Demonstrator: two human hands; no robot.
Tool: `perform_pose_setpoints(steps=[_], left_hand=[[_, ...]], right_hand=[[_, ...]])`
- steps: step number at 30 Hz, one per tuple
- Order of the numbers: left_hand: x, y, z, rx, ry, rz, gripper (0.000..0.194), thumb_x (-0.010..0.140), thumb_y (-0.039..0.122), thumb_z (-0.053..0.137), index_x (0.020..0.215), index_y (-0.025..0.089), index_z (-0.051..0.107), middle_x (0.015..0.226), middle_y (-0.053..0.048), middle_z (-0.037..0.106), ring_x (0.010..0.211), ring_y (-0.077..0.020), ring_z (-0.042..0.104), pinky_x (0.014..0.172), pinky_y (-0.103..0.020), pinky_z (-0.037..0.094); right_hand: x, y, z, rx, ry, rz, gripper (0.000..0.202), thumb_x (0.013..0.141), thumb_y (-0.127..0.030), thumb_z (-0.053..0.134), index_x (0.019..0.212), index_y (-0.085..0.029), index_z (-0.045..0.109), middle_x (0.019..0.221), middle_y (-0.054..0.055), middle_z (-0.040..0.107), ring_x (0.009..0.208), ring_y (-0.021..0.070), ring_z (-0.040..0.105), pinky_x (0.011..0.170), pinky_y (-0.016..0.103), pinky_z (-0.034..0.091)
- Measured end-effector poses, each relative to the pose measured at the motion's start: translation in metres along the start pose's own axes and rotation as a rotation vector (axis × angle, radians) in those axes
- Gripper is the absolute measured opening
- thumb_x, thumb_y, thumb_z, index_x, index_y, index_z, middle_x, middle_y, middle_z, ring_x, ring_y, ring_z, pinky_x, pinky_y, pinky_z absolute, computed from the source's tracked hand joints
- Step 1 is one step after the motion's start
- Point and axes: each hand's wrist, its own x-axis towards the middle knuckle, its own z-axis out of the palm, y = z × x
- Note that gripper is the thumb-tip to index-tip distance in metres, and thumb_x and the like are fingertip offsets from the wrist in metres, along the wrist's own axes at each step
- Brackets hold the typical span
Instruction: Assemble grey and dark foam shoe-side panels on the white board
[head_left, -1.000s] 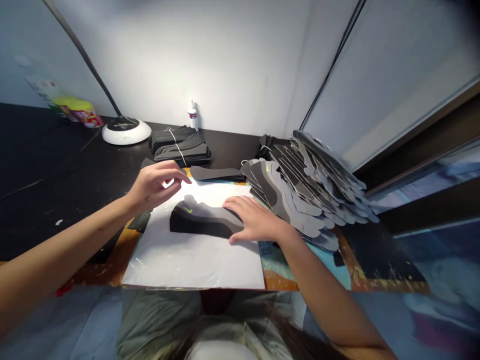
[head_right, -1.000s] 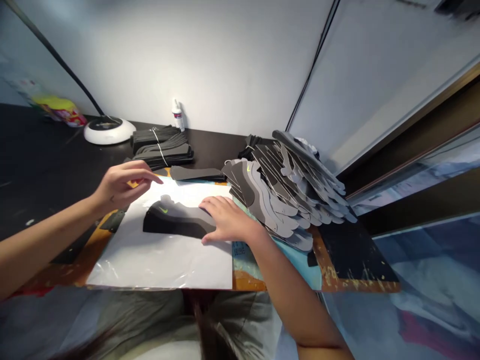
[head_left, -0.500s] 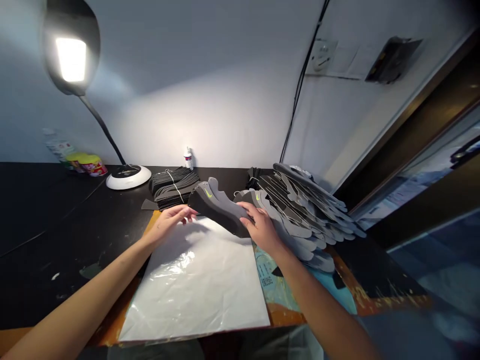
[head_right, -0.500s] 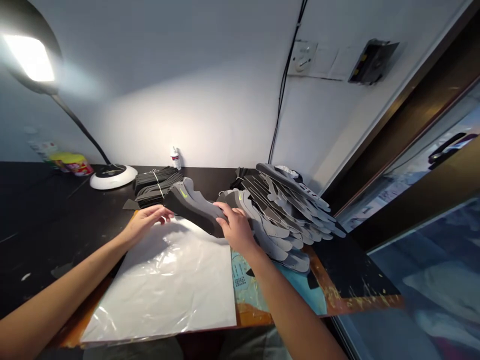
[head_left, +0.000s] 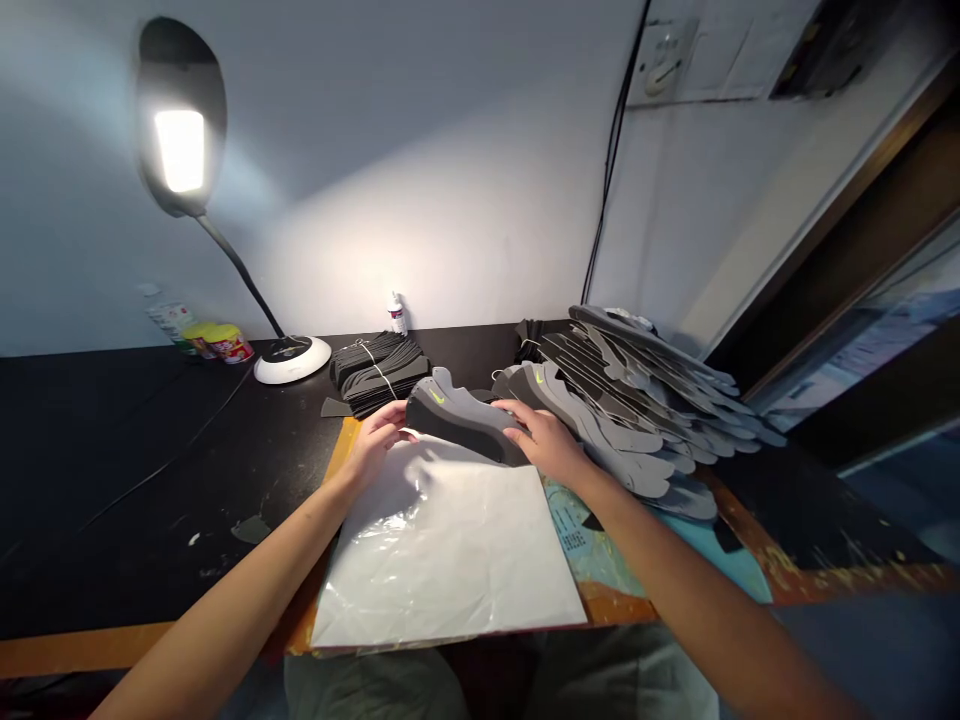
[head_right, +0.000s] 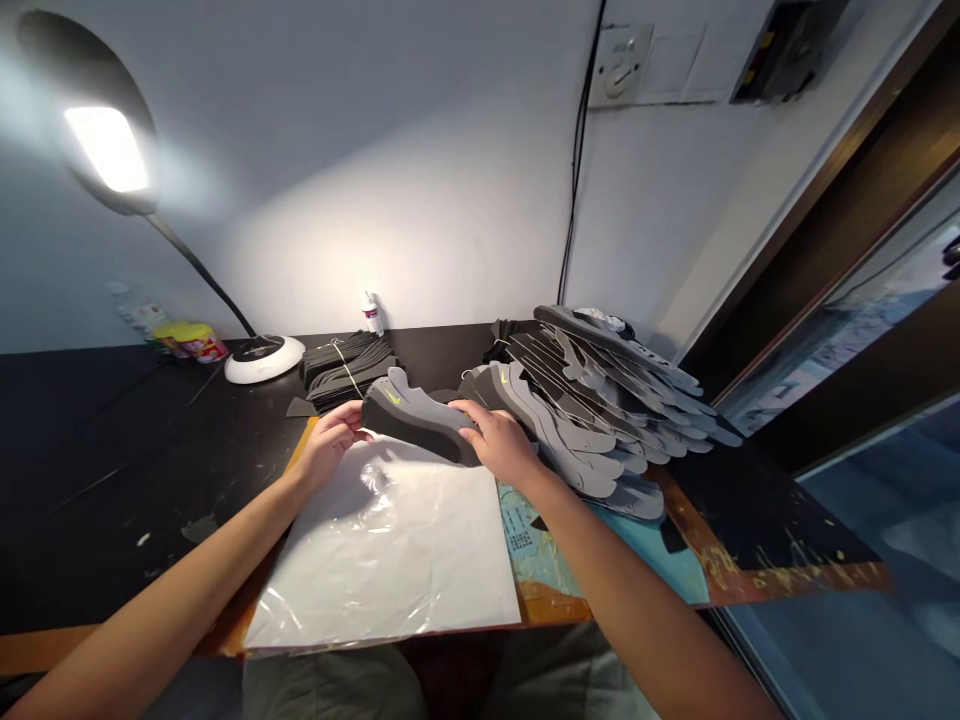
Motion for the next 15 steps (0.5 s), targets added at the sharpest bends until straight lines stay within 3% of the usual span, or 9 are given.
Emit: perform_pose_setpoints(steps=[5,10,12,15], left_hand=[[0.0004,-0.0036,-0.0024,0.109,0.019,-0.017,0.034,0.078,0.051,0.069,0.079,0.017,0.063,0.072,-0.003,0.063,0.066,-0.0182,0.060,0.064,-0.028,0.049],[-0.0017,-0.0069,-0.0024,0.234,0.026,0.024,0.043,0.083,0.049,0.072,0.060,0.018,0.053,0.057,0.002,0.050,0.055,-0.0122,0.041,0.053,-0.024,0.031],[-0.0023,-0.0077,-0.0002,0.216,0.054,0.047,0.046,0.083,0.051,0.072,0.061,0.019,0.047,0.055,0.003,0.045,0.054,-0.0119,0.036,0.052,-0.024,0.027],[-0.0029,-0.0098,0.0039,0.147,0.116,0.078,0.047,0.084,0.055,0.069,0.067,0.021,0.041,0.056,0.005,0.040,0.052,-0.0116,0.033,0.050,-0.024,0.025]], right_hand=[[-0.0007,-0.0005,0.0017,0.003,-0.025,0.007,0.045,0.092,-0.015,0.055,0.134,-0.030,0.060,0.120,0.004,0.074,0.103,0.0253,0.068,0.089,0.038,0.053],[0.0006,-0.0010,0.0016,-0.042,-0.031,-0.016,0.043,0.093,-0.014,0.055,0.134,-0.026,0.060,0.119,0.005,0.073,0.100,0.0257,0.066,0.090,0.041,0.052],[0.0004,-0.0023,0.0002,-0.107,0.035,-0.116,0.041,0.094,-0.016,0.055,0.133,-0.024,0.060,0.123,0.007,0.070,0.110,0.0274,0.062,0.099,0.045,0.049],[-0.0040,-0.0092,-0.0038,-0.209,0.259,-0.291,0.036,0.096,-0.015,0.053,0.131,-0.021,0.061,0.132,0.012,0.063,0.126,0.0283,0.053,0.111,0.048,0.041]])
